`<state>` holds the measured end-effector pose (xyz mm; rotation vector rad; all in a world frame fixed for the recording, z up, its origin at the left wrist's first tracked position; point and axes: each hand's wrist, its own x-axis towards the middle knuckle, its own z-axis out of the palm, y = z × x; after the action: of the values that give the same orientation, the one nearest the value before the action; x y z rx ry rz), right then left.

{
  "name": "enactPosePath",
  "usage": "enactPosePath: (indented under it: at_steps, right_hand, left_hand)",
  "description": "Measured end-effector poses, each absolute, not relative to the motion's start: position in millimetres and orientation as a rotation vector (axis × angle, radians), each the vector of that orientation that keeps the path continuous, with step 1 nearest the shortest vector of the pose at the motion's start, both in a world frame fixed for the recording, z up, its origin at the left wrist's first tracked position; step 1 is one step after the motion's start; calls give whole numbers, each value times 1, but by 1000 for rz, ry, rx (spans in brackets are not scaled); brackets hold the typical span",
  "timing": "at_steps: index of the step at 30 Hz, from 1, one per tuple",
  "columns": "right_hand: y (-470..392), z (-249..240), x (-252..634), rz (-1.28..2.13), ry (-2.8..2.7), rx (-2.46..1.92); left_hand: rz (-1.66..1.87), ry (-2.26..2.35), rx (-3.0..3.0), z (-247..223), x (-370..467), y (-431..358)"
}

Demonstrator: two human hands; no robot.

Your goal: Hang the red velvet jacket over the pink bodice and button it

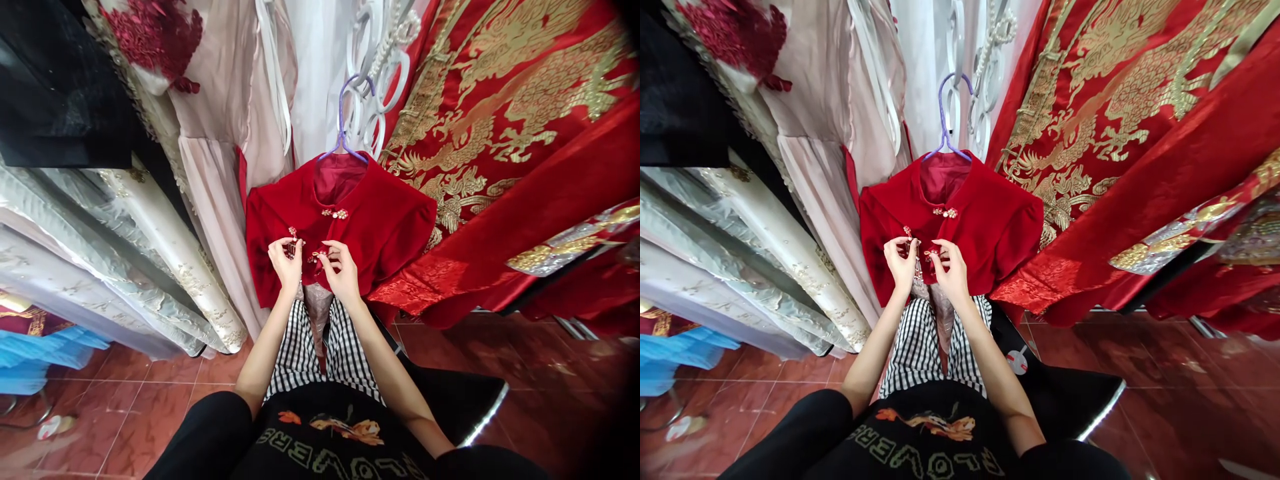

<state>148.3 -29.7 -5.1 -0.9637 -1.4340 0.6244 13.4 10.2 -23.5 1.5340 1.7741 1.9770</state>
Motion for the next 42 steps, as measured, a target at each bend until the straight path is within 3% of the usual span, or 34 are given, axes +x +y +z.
enactPosePath:
  at_steps: [12, 18, 42]
  right_hand:
    - [-10, 2, 137, 577, -1606, -857]
    - [2, 12, 128, 546, -1616, -829]
    - [16, 18, 116, 540, -1579, -853]
  left_hand:
    - [2164, 1318, 1347, -7, 15, 9]
    - [2055, 1065, 1164, 3, 8, 9]
    - [1861, 1036, 1063, -2, 8, 14]
